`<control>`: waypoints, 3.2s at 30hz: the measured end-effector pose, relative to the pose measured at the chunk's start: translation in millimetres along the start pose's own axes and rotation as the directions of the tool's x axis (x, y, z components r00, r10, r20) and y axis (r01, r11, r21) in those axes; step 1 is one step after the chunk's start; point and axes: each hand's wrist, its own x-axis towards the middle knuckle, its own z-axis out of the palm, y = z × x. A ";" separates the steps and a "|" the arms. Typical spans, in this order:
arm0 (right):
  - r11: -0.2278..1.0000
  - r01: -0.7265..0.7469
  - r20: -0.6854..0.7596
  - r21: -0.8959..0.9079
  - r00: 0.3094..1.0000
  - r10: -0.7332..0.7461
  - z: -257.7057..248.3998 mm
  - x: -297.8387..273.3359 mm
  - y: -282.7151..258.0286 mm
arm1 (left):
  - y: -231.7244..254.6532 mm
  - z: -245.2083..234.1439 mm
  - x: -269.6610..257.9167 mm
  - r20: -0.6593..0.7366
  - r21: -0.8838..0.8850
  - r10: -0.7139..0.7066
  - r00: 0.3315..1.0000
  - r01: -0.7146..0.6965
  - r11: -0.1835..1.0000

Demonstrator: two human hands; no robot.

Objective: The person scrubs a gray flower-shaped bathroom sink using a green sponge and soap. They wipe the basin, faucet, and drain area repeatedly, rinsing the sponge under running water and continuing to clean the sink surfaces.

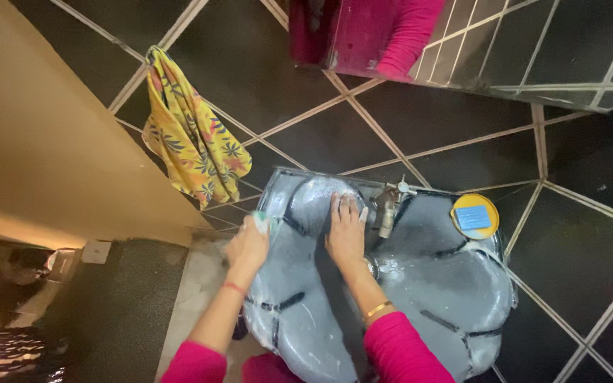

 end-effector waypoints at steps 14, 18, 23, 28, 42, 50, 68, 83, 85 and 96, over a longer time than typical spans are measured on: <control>0.999 -0.027 0.055 -0.045 0.998 0.030 3.0 -2.3 -5.5 | 60.0 7.3 95.3 -0.152 -0.067 0.163 0.975 -0.175 0.982; 0.994 -0.016 0.019 -0.110 1.000 0.019 5.8 -0.5 -2.9 | 30.4 1.4 51.5 -0.057 -0.121 0.098 0.994 -0.104 0.987; 0.991 -0.004 -0.010 -0.131 1.000 0.003 10.9 -1.0 -1.8 | -11.2 -1.0 -14.2 -0.047 -0.118 0.093 0.995 -0.098 0.988; 0.992 -0.009 0.030 -0.128 0.999 0.013 8.6 0.1 -1.1 | 0.0 4.6 7.0 -0.071 -0.095 0.093 0.993 -0.099 0.990; 0.989 -0.029 0.084 -0.145 0.996 0.041 -0.1 1.4 -7.3 | 51.9 11.0 111.3 -0.035 -0.074 0.130 0.991 -0.133 0.988; 0.993 -0.050 0.063 -0.107 0.996 0.057 -3.7 0.2 -10.1 | -39.3 19.4 -12.9 -0.032 -0.202 0.081 0.996 -0.086 0.976; 0.989 -0.117 0.115 -0.091 0.985 0.127 8.9 -0.6 -12.4 | 12.2 24.6 79.7 -0.038 -0.205 0.134 0.990 -0.139 0.969; 0.899 -0.096 -0.021 0.428 0.993 0.116 9.8 -47.3 -52.3 | -48.0 30.3 -22.2 -0.193 -0.292 0.199 0.961 -0.250 0.923; 0.870 -0.096 -0.014 0.483 0.993 0.117 12.4 -66.5 -60.2 | -38.0 35.3 19.1 -0.108 -0.320 0.203 0.973 -0.227 0.920; 0.831 -0.180 0.031 0.526 0.981 0.193 7.9 -123.1 -43.3 | -61.0 48.4 -7.5 -0.071 -0.574 0.049 0.996 -0.081 0.815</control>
